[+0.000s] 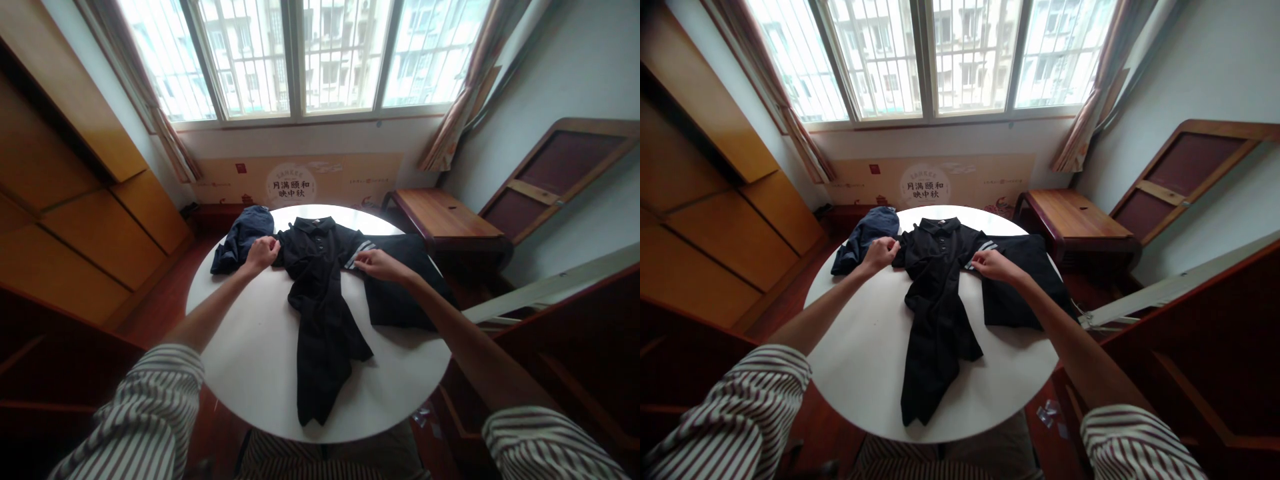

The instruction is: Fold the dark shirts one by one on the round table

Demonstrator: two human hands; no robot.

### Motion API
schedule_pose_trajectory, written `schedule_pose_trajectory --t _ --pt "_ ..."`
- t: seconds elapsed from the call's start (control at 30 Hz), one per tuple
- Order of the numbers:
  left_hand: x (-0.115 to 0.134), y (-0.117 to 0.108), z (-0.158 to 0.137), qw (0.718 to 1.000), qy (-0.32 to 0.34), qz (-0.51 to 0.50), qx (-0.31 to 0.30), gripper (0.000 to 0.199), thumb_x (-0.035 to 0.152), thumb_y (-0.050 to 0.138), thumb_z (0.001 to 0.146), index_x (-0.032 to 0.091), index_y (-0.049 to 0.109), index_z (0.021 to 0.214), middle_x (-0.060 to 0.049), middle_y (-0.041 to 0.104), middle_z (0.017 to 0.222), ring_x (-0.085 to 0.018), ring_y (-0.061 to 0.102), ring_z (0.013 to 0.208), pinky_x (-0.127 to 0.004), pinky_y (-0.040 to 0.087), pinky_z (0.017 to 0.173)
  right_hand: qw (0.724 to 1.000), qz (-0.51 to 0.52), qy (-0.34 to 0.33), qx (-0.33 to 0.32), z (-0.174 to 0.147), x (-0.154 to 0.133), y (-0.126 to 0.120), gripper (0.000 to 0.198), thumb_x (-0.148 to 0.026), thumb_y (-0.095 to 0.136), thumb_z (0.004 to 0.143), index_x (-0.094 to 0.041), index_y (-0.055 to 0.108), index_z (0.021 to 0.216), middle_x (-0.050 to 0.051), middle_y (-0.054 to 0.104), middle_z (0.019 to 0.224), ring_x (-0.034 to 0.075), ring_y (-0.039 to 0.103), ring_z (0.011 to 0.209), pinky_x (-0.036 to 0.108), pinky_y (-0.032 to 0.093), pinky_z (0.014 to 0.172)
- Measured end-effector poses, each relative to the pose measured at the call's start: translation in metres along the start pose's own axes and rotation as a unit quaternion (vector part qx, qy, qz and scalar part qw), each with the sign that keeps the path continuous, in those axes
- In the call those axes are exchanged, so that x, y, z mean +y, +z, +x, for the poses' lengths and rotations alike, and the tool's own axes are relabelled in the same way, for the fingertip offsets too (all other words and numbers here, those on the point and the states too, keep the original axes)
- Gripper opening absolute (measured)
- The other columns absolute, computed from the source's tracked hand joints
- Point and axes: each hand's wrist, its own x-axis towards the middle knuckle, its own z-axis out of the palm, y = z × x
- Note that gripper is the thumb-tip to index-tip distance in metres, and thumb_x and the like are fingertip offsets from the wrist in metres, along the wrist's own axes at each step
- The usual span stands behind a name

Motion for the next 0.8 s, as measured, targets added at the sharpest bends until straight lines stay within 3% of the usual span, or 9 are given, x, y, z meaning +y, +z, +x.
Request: schedule_pose_trajectory --t 0.13,0.2,0.33,0.4,0.53,0.67,0.73,0.8 --pt "0.000 0.019 0.063 0.999 0.003 0.020 -0.025 0.032 0.027 0.043 0.095 0.012 0.069 0.106 -0.017 0.069 0.118 -0.026 0.062 0.114 -0.032 0.043 0.099 0.995 -0.078 0.054 0.040 0.055 0.019 -0.016 0.034 -0.038 0.060 0.096 -0.017 0.061 0.121 0.007 0.061 0.123 0.024 0.062 0.103 0.042 0.055 0.087" --pt "-0.003 0.034 0.085 0.998 -0.012 0.029 -0.053 0.033 0.032 0.051 0.093 0.011 0.067 0.114 -0.019 0.067 0.122 -0.028 0.061 0.117 -0.033 0.044 0.100 0.990 -0.107 0.076 0.053 0.076 0.028 -0.018 0.036 -0.037 0.060 0.095 -0.017 0.059 0.125 0.008 0.059 0.126 0.025 0.062 0.106 0.044 0.054 0.089" --pt "-0.010 0.063 0.105 0.990 -0.054 0.048 -0.125 0.058 0.048 0.075 0.074 0.008 0.065 0.116 -0.024 0.067 0.119 -0.038 0.063 0.113 -0.041 0.048 0.094 0.980 -0.148 0.116 0.058 0.107 0.048 -0.012 0.037 -0.036 0.060 0.096 -0.017 0.057 0.127 0.010 0.059 0.126 0.023 0.062 0.106 0.044 0.054 0.088" --pt "-0.012 0.068 0.108 0.987 -0.045 0.043 -0.149 0.050 0.045 0.076 0.074 0.010 0.069 0.108 -0.021 0.069 0.114 -0.036 0.065 0.110 -0.039 0.049 0.093 0.976 -0.162 0.133 0.052 0.117 0.060 -0.009 0.037 -0.037 0.061 0.095 -0.017 0.058 0.125 0.010 0.059 0.126 0.024 0.061 0.107 0.045 0.053 0.090" --pt "-0.021 0.055 0.113 0.990 0.004 0.016 -0.143 0.025 0.030 0.065 0.085 0.015 0.071 0.104 -0.013 0.072 0.111 -0.028 0.065 0.110 -0.030 0.047 0.095 0.973 -0.178 0.141 0.050 0.127 0.083 -0.013 0.037 -0.043 0.067 0.086 -0.014 0.063 0.110 0.017 0.059 0.122 0.032 0.056 0.112 0.047 0.048 0.092" --pt "-0.038 0.025 0.122 0.995 0.025 -0.067 -0.070 0.032 0.033 0.054 0.092 0.013 0.064 0.115 -0.014 0.070 0.112 -0.026 0.064 0.108 -0.032 0.046 0.096 0.990 -0.078 0.060 0.101 0.128 0.103 -0.028 0.033 -0.042 0.065 0.085 -0.015 0.059 0.104 0.013 0.064 0.103 0.025 0.060 0.093 0.038 0.050 0.085" --pt "-0.047 0.008 0.125 0.987 0.035 -0.155 -0.036 0.036 0.039 0.058 0.090 0.012 0.065 0.113 -0.012 0.070 0.108 -0.024 0.064 0.103 -0.033 0.048 0.095 0.988 -0.008 0.040 0.147 0.126 0.107 -0.036 0.033 -0.042 0.066 0.082 -0.015 0.059 0.099 0.009 0.065 0.093 0.022 0.061 0.083 0.036 0.051 0.080" --pt "-0.057 -0.012 0.126 0.973 0.029 -0.226 -0.042 0.044 0.048 0.066 0.083 0.012 0.068 0.108 -0.009 0.071 0.103 -0.022 0.065 0.097 -0.032 0.050 0.091 0.981 0.052 0.042 0.182 0.123 0.106 -0.045 0.036 -0.045 0.071 0.078 -0.016 0.060 0.095 0.006 0.065 0.085 0.020 0.061 0.077 0.035 0.052 0.074"
